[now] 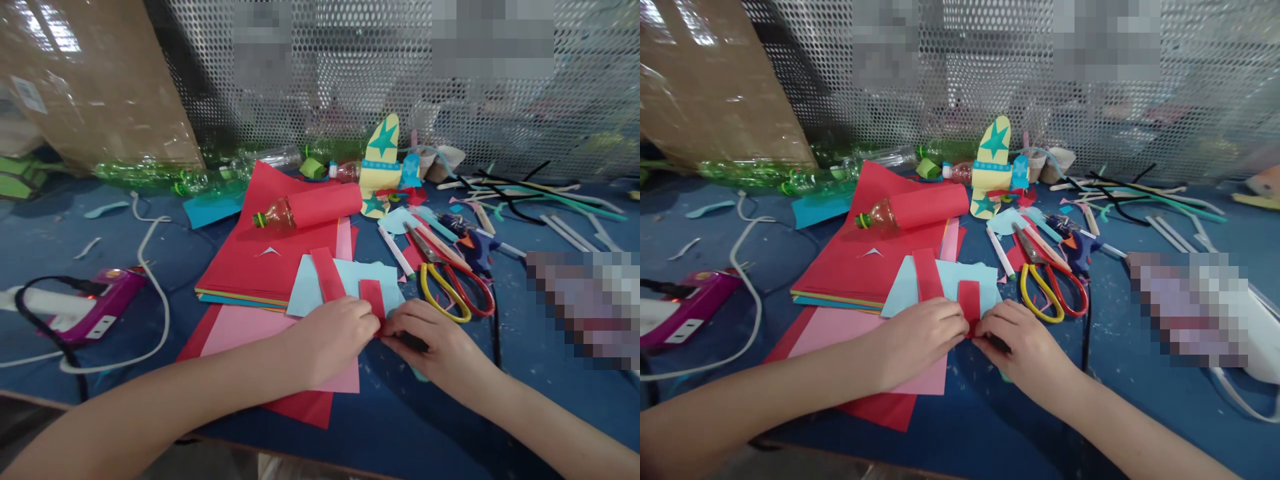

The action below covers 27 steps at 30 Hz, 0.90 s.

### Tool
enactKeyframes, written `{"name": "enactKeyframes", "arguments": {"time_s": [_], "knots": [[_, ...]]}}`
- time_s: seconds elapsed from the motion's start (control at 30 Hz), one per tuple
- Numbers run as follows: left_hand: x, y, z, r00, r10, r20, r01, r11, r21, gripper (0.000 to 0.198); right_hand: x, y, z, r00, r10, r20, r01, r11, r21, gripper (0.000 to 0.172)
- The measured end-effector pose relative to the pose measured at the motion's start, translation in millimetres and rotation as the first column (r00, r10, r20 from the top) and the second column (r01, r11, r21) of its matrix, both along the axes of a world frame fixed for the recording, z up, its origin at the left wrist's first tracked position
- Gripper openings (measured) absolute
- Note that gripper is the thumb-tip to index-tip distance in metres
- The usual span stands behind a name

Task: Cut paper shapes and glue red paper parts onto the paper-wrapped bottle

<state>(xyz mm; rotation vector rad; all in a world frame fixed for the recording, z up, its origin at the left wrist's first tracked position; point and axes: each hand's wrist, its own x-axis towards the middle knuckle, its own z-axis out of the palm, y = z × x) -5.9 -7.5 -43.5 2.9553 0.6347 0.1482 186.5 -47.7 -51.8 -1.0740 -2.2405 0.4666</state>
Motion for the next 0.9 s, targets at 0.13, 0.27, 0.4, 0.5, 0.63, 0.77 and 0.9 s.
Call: {"name": "enactKeyframes", "arguments": {"time_s": [0.13,0.27,0.4,0.5,0.63,0.77,0.9], "knots": [[-2.4,-0.4,2.2,0.999,0.022,0.030,-0.021,0.999,-0.042,0.012,0.4,-0.1,-1.7,1.000,-0.016,-0.014,0.017,1.000,0.024,0.009],[-5.1,-1.0,11.7,1.000,0.010,-0.019,-0.011,0.999,-0.052,0.012,-0.9,0.4,-0.2,0.999,-0.029,0.027,0.027,0.998,0.061,0.014],[-4.0,-0.8,16.0,0.999,0.032,-0.039,-0.033,0.999,-0.034,0.012,-2.7,-0.5,0.6,0.995,-0.050,0.086,0.044,0.996,0.077,0.018],[-2.2,0.1,13.5,0.998,0.059,-0.013,-0.060,0.992,-0.107,0.013,-4.0,-2.3,-0.6,0.983,-0.078,0.168,0.062,0.993,0.097,0.018],[-0.6,0.6,10.3,0.999,0.034,-0.012,-0.035,0.996,-0.087,0.017,-4.8,-4.3,-2.0,0.966,-0.097,0.240,0.071,0.991,0.114,0.016],[0.5,0.8,10.9,0.997,-0.048,-0.064,0.051,0.997,0.050,0.014,-3.9,-4.3,-1.4,0.979,-0.055,0.198,0.040,0.996,0.081,0.010],[1.2,1.5,10.7,0.999,-0.018,-0.046,0.019,1.000,0.018,0.016,-2.4,-1.8,-1.6,0.994,-0.022,0.111,0.017,0.999,0.043,0.009]]}}
